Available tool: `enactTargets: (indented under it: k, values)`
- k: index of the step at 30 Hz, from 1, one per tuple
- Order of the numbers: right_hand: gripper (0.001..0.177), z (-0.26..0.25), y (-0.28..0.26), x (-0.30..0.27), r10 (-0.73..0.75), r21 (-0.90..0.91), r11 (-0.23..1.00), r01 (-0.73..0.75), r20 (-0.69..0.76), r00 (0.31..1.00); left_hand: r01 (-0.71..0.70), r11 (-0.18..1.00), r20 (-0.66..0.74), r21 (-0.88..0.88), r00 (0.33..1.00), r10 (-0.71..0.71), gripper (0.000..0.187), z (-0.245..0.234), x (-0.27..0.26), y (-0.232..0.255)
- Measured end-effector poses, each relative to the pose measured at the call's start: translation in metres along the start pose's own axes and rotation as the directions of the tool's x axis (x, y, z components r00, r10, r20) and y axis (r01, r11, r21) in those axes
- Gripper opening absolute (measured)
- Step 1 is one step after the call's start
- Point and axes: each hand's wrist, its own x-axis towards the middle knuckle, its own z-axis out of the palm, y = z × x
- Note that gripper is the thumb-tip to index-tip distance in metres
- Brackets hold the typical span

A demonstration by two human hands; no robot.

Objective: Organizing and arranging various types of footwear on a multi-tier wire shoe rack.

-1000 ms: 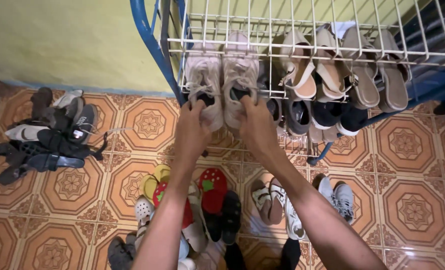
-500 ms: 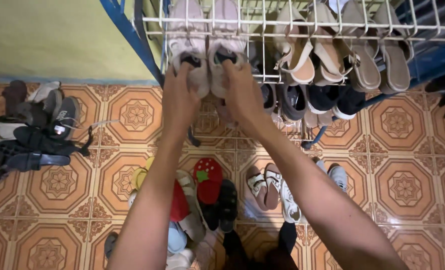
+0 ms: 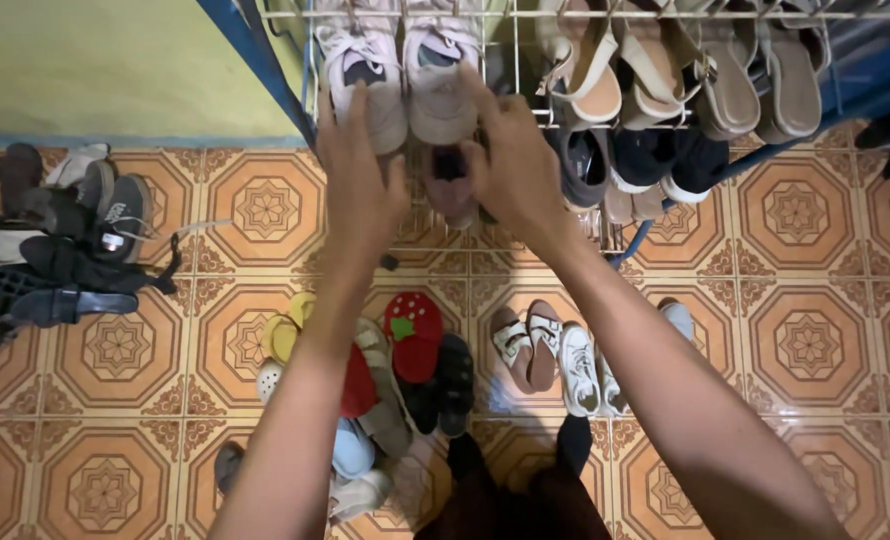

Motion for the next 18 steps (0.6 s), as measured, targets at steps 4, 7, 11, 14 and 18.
enactTargets:
  k: [4,7,11,14,18]
  values:
    - [0.072,-0.014,0.009,-0.03,-0.002,-0.006,1.0,0.002,-0.044,0.999,0.031,0.999,0.026,-0.035,0.999,-0.031,0.08,-0.014,-0.023,0.024]
    - [0.067,-0.023,0.012,-0.052,0.17,-0.038,0.985,-0.168,0.052,0.984,0.105,0.993,0.087,-0.045,0.991,-0.1,0.077,-0.015,-0.054,0.022]
    - [0.065,-0.018,0.036,-0.1,0.195,0.103,0.974,-0.202,0.079,0.978,0.199,0.98,0.142,0.007,0.97,-0.198,0.074,-0.006,-0.1,0.01]
    - [0.062,-0.003,0.046,-0.143,0.304,0.229,0.916,-0.33,0.143,0.942,0.339,0.941,0.103,0.003,0.936,-0.338,0.074,0.013,-0.157,-0.011]
    - [0.044,0.063,0.089,-0.225,0.435,0.267,0.836,-0.479,0.208,0.876,0.54,0.841,-0.002,-0.026,0.841,-0.541,0.076,0.076,-0.284,-0.07]
